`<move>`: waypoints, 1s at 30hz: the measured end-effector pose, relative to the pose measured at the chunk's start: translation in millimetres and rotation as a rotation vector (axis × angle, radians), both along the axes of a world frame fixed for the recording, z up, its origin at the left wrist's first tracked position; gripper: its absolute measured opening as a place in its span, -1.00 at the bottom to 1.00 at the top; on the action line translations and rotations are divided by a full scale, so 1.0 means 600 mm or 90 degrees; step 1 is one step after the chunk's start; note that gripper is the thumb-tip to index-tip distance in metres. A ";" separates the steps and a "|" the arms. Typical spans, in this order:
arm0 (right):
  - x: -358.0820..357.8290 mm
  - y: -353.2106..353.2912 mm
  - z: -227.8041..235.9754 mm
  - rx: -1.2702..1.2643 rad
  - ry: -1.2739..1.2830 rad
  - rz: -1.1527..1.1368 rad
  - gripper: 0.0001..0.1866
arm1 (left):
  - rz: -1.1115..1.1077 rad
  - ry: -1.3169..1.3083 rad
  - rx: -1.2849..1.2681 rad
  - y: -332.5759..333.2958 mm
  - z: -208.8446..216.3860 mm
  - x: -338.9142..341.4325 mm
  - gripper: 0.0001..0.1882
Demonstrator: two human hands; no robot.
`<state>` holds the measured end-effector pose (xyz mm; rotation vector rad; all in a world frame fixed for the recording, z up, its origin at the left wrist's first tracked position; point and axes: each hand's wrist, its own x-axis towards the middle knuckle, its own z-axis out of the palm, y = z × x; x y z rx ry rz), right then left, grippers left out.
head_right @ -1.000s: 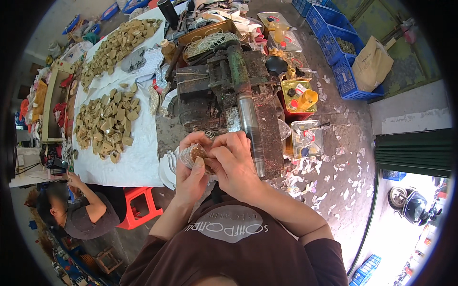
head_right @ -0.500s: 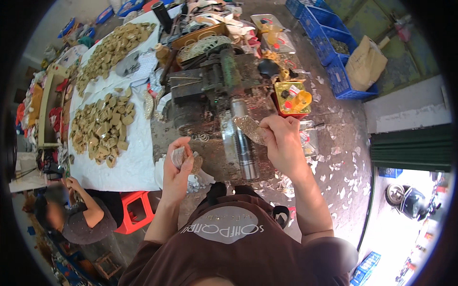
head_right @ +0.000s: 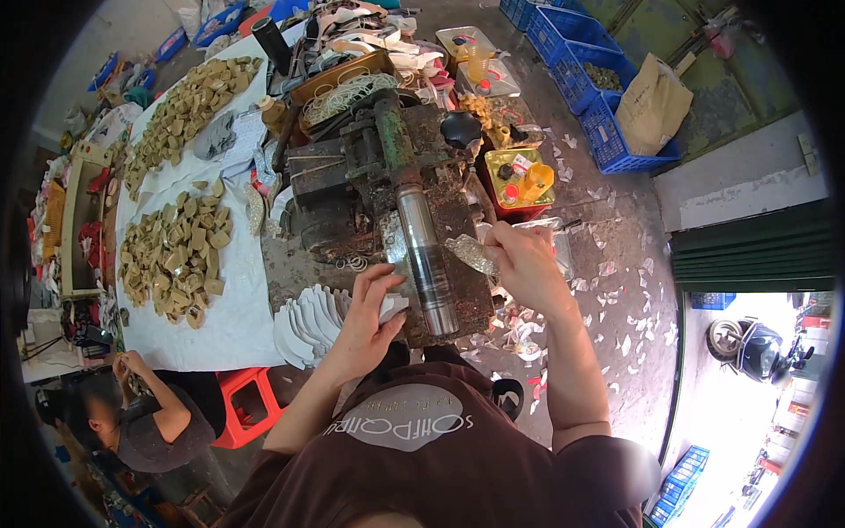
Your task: The person repeatedly rubs small, curved shoe parts against a rotating cylindrical polishing machine to smooth or finish their surfaces. The person handles the parts one at a time, rotating them to contact different areas of the machine, and places finished pieces into a stack on the table.
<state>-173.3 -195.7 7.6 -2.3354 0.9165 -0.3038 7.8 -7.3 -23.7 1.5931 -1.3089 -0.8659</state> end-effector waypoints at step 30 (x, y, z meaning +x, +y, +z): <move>-0.008 -0.011 -0.002 0.063 -0.018 -0.041 -0.92 | 0.077 0.031 -0.009 0.023 0.007 0.013 -0.54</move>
